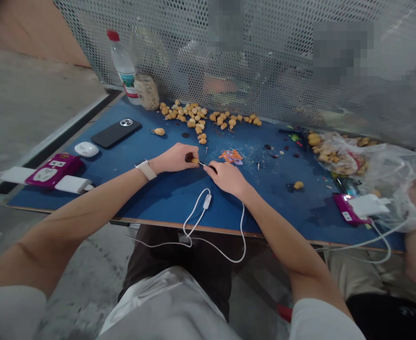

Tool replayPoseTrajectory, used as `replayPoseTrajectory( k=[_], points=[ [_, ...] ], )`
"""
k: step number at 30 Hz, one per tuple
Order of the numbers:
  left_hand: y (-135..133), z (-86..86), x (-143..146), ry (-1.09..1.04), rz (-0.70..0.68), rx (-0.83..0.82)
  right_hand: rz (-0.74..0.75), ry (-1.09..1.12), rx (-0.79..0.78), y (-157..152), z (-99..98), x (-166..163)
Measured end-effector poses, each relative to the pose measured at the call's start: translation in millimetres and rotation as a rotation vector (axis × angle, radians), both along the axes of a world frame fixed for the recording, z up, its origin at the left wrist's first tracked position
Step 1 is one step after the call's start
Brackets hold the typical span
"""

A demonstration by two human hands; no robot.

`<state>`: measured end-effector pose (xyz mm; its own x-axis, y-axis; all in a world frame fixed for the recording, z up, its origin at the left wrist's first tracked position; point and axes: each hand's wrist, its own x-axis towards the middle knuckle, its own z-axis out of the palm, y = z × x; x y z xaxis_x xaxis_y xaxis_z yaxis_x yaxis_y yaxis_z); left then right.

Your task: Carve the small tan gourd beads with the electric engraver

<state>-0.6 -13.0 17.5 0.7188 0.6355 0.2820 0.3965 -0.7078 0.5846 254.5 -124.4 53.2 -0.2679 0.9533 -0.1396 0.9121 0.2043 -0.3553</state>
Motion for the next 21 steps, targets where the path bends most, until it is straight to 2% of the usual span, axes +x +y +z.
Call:
replayPoseTrajectory(
  k=[21],
  points=[
    [-1.6, -0.6, 0.7, -0.017, 0.005, 0.011, 0.003, -0.019, 0.010, 0.4, -0.5, 0.4]
  ],
)
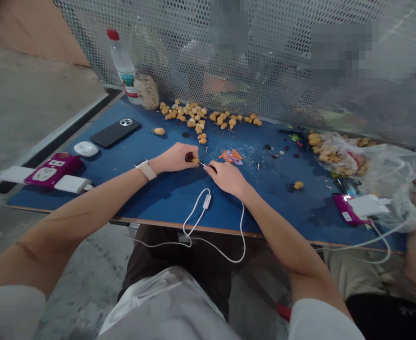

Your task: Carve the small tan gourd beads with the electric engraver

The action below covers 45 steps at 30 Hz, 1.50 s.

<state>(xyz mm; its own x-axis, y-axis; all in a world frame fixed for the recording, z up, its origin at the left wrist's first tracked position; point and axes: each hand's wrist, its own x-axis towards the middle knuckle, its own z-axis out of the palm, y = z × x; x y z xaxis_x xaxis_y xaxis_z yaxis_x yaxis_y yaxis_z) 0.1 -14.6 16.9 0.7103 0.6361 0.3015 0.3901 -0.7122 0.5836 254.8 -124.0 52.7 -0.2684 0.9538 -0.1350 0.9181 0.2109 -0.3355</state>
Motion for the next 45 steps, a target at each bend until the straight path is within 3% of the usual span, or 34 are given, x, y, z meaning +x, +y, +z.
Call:
replayPoseTrajectory(
  k=[45],
  points=[
    [1.9, -1.3, -0.8, 0.000, -0.015, -0.012, 0.047, 0.018, 0.013, 0.9, -1.5, 3.1]
  ],
)
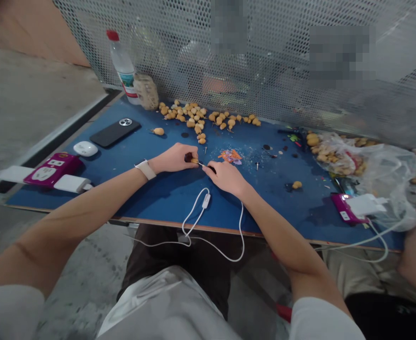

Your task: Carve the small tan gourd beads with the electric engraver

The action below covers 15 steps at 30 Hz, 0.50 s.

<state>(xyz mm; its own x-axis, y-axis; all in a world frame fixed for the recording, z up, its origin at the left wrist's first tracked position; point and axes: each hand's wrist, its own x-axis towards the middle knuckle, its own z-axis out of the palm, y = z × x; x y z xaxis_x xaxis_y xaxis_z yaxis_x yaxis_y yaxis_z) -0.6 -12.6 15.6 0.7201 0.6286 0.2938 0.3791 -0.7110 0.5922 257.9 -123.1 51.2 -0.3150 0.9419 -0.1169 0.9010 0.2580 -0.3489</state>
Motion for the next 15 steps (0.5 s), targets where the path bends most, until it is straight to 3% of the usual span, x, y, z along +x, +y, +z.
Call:
replayPoseTrajectory(
  k=[15],
  points=[
    [-0.7, 0.0, 0.4, 0.002, -0.004, -0.014, 0.009, -0.006, 0.012, 0.8, -2.2, -1.3]
  ],
)
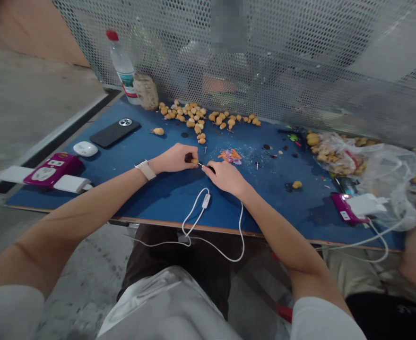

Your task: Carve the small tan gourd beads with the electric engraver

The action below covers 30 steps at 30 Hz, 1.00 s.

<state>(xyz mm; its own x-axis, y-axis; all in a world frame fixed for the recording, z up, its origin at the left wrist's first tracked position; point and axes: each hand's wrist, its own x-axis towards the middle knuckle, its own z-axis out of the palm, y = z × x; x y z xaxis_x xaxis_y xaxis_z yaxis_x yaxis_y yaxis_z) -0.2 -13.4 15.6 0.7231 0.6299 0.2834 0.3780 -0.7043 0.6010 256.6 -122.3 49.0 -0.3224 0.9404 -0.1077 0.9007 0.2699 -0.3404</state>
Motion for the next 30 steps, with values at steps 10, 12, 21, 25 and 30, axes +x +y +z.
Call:
replayPoseTrajectory(
  k=[10, 12, 21, 25, 30],
  points=[
    [2.3, 0.1, -2.7, -0.021, 0.024, -0.037, -0.020, 0.035, -0.014, 0.5, 0.3, 1.6],
    [4.7, -1.4, -4.0, -0.037, 0.033, -0.053, -0.033, 0.042, -0.016, 0.3, 0.0, 1.3],
    [8.6, -4.2, -3.7, -0.047, 0.021, -0.063, -0.064, 0.070, -0.024, 0.3, 0.4, 0.2],
    [5.4, -1.8, -2.5, -0.027, 0.005, -0.040, -0.061, 0.036, -0.007, 0.6, -0.4, -0.3],
    [3.2, 0.2, -1.9, -0.008, -0.001, -0.013, -0.042, 0.013, 0.008, 0.3, -1.5, -1.4]
  ],
)
